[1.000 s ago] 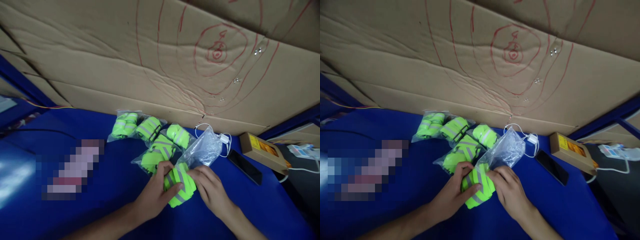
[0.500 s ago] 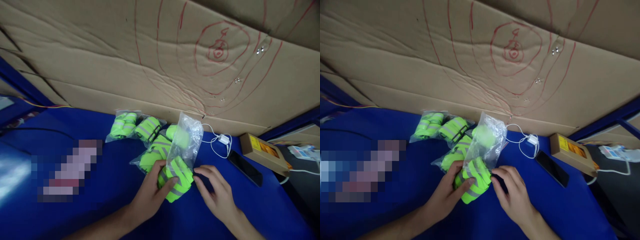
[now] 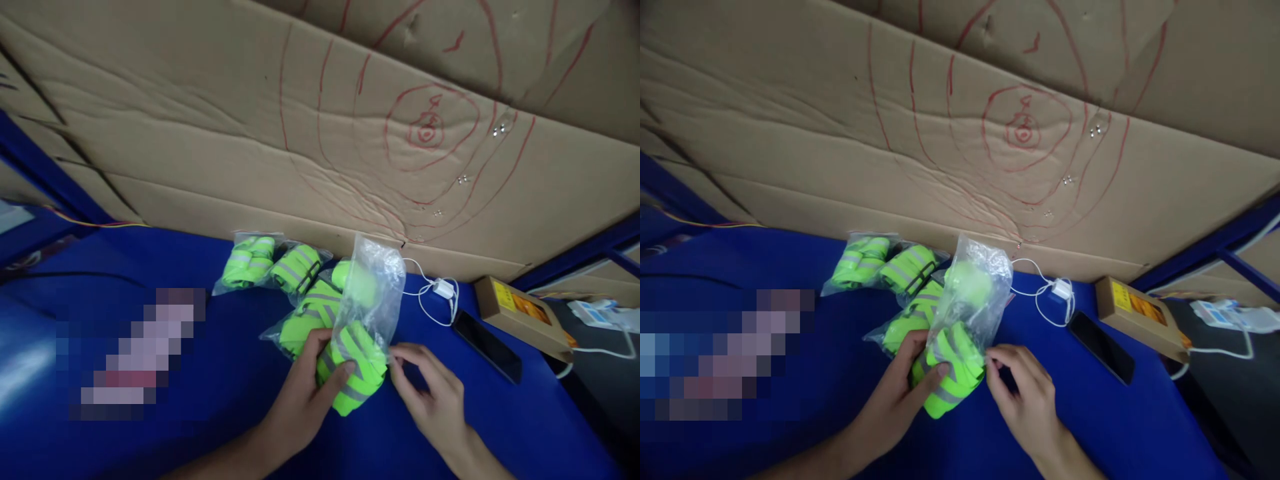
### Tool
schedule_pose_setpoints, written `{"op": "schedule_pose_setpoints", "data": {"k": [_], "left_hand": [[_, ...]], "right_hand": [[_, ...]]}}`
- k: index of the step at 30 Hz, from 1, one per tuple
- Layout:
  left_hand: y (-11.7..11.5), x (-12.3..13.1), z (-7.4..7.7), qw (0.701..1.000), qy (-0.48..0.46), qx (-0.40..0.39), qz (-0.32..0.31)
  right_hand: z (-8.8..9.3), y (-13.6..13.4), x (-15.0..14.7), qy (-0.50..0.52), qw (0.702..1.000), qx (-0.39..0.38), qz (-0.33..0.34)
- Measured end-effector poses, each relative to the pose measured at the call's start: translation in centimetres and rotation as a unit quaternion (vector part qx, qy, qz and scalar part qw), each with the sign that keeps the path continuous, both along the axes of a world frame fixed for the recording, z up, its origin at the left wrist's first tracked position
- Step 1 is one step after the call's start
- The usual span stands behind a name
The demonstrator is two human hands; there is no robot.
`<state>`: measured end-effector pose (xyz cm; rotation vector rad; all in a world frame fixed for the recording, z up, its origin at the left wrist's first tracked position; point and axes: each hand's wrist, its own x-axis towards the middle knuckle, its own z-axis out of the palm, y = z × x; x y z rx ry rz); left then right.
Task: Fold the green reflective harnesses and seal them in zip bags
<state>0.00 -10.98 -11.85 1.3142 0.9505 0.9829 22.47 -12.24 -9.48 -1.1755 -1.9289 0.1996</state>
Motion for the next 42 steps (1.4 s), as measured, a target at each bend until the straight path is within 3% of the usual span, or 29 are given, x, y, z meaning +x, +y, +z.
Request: {"op": "schedule_pose_setpoints", "data": {"k": [5,11,17,21,24,27,30,34,38,42], "left_hand": [[0.1,0.1,-0.2,0.999,-0.011,-0.003,0.035],[0.1,0.0,-0.7,0.997,-0.012,0.010,0.080],[-0.1,0.2,-0.7,0.992,0.018,0.023,0.122],[0.4,0.3,-0.6,0.985,-0.007,0.020,0.173],[0.5,0.6,-0.4,0.981,-0.043,0.017,0.187],[0.0,1.0,-0.1,0.986,-0.073,-0.002,0.148],[-0.5,1.1,0.3,0.991,-0.101,-0.012,0.086],[-0.5,0.5,1.2,0.995,-0.096,0.024,0.028],[0.2,-0.8,1.9,0.989,-0.141,0.036,-0.033],[0.7,-1.5,2.8,0.993,-0.115,0.022,-0.025]], "right_hand": [[-0.6,-0.4,0.0,-0.051,0.998,0.021,0.019],[-1.9,-0.4,-0.4,-0.064,0.997,-0.046,0.024],[-1.6,-1.1,-1.8,-0.074,0.993,-0.045,0.083],[-1.3,-1.0,-2.2,-0.012,0.981,-0.173,0.089],[-1.7,-1.1,-2.7,0.100,0.949,-0.285,0.095],[-2.3,-1.3,-3.8,0.229,0.891,-0.355,0.168],[-2.7,-1.5,-4.5,0.328,0.854,-0.377,0.149],[-2.5,-1.2,-3.9,0.363,0.848,-0.378,0.084],[-2.1,-1.0,-3.1,0.361,0.854,-0.364,0.085],[-1.7,-1.0,-3.1,0.366,0.835,-0.392,0.125]]}}
